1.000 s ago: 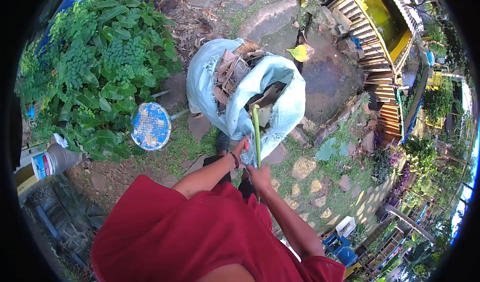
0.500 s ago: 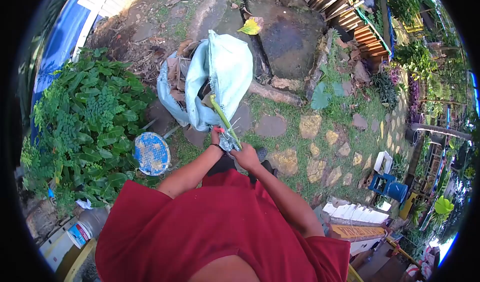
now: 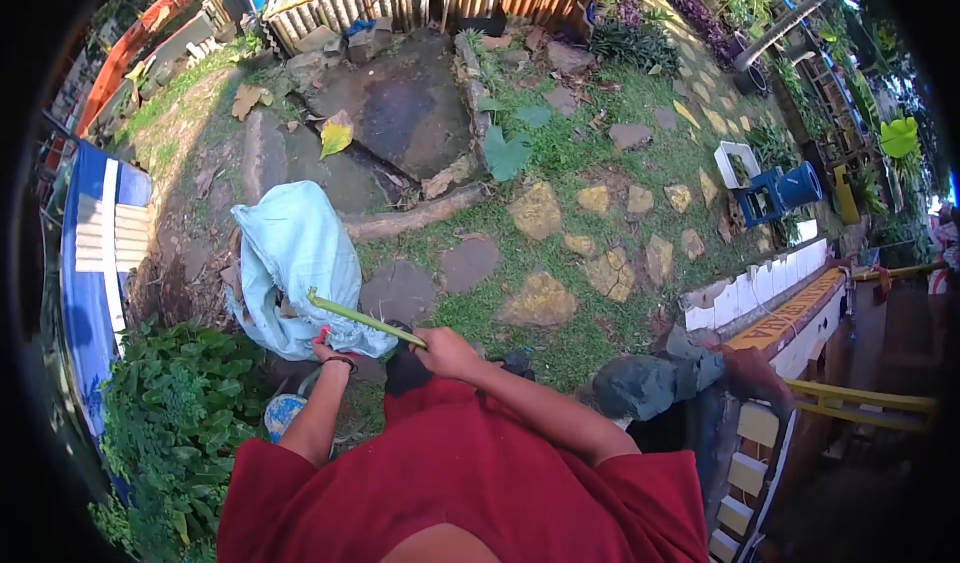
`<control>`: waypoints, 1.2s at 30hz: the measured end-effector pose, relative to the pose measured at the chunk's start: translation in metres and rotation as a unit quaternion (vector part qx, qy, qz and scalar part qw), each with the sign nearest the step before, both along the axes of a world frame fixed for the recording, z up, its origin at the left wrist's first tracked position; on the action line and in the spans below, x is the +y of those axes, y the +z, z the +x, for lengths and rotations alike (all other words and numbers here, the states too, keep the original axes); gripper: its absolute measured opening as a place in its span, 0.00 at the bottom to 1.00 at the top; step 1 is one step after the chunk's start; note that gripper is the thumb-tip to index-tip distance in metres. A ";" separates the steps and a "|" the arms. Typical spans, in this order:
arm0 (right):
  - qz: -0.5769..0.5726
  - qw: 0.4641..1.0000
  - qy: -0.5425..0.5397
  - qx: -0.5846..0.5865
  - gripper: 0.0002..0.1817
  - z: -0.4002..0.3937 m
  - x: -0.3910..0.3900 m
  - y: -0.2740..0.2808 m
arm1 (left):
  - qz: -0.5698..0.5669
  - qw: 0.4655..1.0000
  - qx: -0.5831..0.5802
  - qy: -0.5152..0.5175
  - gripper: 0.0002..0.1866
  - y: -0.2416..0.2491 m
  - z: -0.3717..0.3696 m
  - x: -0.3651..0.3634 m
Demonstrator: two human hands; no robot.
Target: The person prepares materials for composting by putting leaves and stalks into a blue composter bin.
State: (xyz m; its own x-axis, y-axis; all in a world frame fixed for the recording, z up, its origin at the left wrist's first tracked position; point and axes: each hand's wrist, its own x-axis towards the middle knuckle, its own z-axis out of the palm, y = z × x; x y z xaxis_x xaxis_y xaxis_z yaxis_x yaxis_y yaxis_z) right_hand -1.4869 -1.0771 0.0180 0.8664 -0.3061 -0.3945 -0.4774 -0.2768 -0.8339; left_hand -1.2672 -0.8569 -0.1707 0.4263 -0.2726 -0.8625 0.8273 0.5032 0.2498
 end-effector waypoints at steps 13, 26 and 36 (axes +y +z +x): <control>0.081 0.863 -0.467 0.175 0.10 -0.515 -0.117 -0.083 | 0.165 0.981 -0.023 -0.104 0.33 -0.003 -0.131 -0.083; 0.014 0.798 -0.600 0.046 0.08 -0.556 -0.295 -0.039 | 0.196 0.950 0.011 -0.243 0.32 0.007 -0.151 -0.136; 0.162 0.770 -0.528 0.319 0.11 -0.576 -0.271 -0.110 | 0.176 0.952 -0.004 -0.249 0.34 0.003 -0.152 -0.249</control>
